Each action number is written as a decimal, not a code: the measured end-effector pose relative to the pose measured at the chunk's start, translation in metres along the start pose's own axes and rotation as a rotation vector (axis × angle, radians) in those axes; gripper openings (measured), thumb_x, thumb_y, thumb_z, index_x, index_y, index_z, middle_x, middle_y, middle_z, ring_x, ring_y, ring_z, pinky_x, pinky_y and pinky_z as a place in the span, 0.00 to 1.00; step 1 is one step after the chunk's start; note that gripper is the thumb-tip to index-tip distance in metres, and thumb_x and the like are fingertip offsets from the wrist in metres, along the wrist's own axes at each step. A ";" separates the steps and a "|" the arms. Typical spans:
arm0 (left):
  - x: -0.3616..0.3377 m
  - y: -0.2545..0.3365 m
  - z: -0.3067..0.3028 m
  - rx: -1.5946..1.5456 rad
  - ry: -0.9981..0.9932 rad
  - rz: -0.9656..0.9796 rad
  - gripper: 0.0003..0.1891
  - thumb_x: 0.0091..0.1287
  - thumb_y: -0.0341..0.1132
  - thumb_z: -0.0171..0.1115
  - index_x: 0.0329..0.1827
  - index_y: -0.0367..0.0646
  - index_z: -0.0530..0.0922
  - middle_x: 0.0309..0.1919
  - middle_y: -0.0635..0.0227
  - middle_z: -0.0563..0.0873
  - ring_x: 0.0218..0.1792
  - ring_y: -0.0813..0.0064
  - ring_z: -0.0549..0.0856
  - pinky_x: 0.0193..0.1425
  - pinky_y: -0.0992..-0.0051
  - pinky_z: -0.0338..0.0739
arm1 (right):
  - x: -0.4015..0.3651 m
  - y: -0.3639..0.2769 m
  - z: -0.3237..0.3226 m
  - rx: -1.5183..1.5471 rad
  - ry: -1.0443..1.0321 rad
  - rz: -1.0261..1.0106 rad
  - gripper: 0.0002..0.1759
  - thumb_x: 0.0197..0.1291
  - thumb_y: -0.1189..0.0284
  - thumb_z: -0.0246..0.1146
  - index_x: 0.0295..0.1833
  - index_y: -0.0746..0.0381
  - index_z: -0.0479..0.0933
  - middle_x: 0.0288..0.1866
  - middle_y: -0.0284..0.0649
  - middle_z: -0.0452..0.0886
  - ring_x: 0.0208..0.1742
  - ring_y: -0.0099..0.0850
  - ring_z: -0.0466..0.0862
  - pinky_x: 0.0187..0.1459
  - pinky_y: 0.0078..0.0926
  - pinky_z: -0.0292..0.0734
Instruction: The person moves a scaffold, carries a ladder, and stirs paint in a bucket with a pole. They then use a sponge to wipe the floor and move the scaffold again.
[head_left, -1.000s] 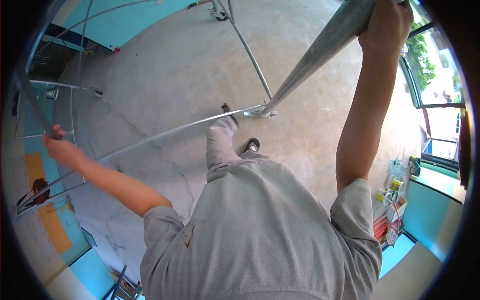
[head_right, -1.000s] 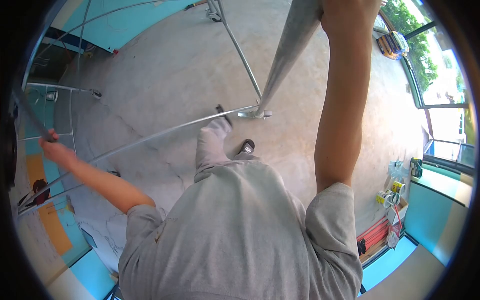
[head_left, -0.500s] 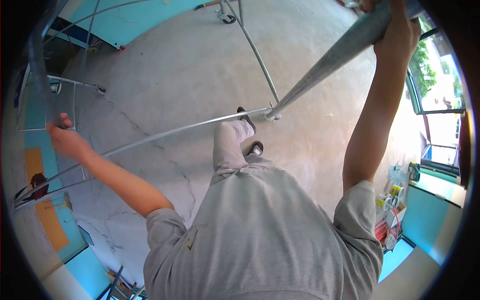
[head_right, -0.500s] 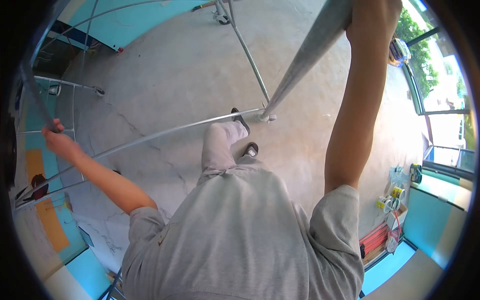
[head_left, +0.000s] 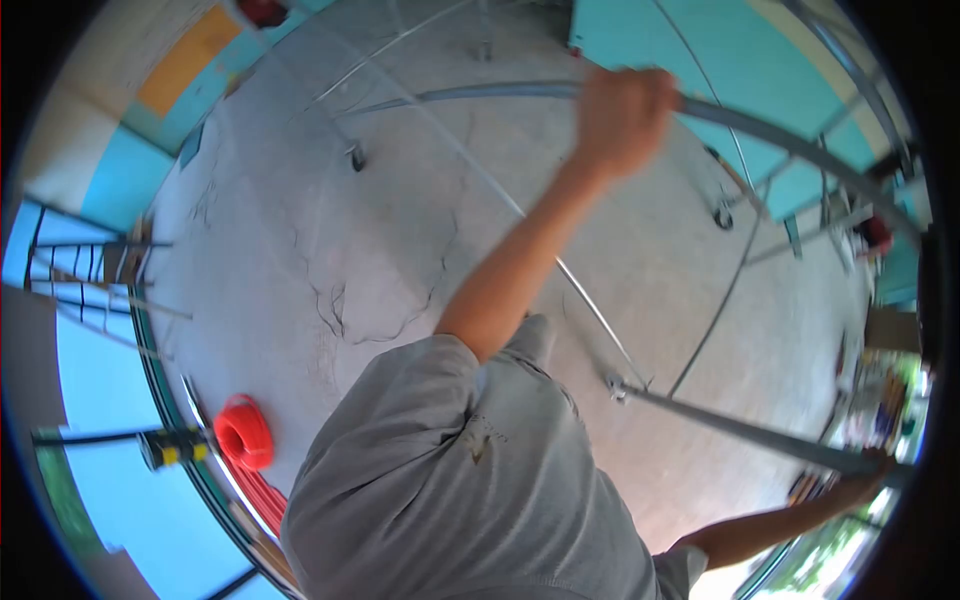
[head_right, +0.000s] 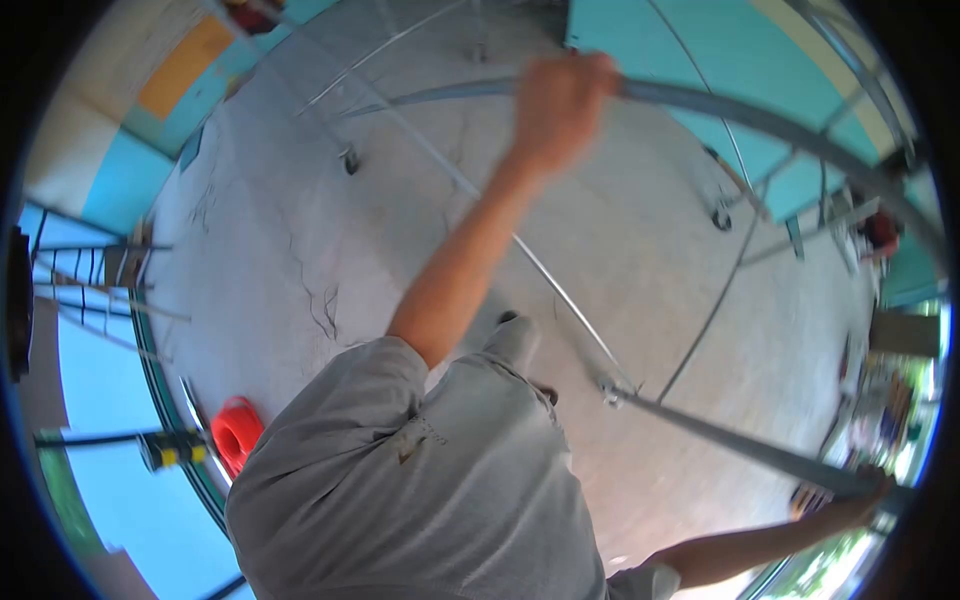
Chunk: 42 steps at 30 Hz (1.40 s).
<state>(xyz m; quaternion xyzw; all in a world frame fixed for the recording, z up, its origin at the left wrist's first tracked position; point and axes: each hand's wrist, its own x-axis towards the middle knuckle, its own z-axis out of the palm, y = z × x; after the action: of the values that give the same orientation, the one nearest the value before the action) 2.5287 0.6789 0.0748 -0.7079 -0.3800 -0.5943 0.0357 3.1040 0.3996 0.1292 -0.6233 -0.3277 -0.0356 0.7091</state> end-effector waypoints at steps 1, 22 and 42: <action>0.000 0.003 -0.006 -0.126 -0.002 -0.024 0.13 0.67 0.37 0.51 0.25 0.45 0.78 0.23 0.61 0.83 0.29 0.56 0.81 0.42 0.57 0.70 | -0.010 -0.017 0.015 0.015 0.114 0.050 0.24 0.62 0.53 0.62 0.36 0.67 0.81 0.33 0.41 0.82 0.38 0.32 0.81 0.49 0.35 0.74; -0.155 -0.406 -0.299 -0.134 -1.188 -0.776 0.21 0.69 0.43 0.54 0.61 0.42 0.72 0.56 0.54 0.79 0.58 0.55 0.77 0.59 0.59 0.73 | -0.690 0.233 0.481 -0.927 -1.830 0.304 0.21 0.62 0.57 0.58 0.41 0.66 0.81 0.38 0.48 0.84 0.43 0.44 0.82 0.49 0.40 0.75; -0.310 -0.826 -0.848 0.167 0.270 -1.598 0.11 0.68 0.31 0.56 0.49 0.34 0.78 0.39 0.61 0.86 0.38 0.74 0.83 0.46 0.75 0.77 | -1.129 -0.113 1.262 0.291 -1.536 -0.019 0.29 0.55 0.61 0.69 0.58 0.67 0.73 0.51 0.49 0.80 0.54 0.43 0.80 0.56 0.37 0.74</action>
<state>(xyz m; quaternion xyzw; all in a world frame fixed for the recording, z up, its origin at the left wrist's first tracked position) 1.3577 0.6847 -0.2792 -0.1401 -0.8058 -0.4903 -0.3012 1.6379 1.1158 -0.3374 -0.3710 -0.7334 0.4433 0.3578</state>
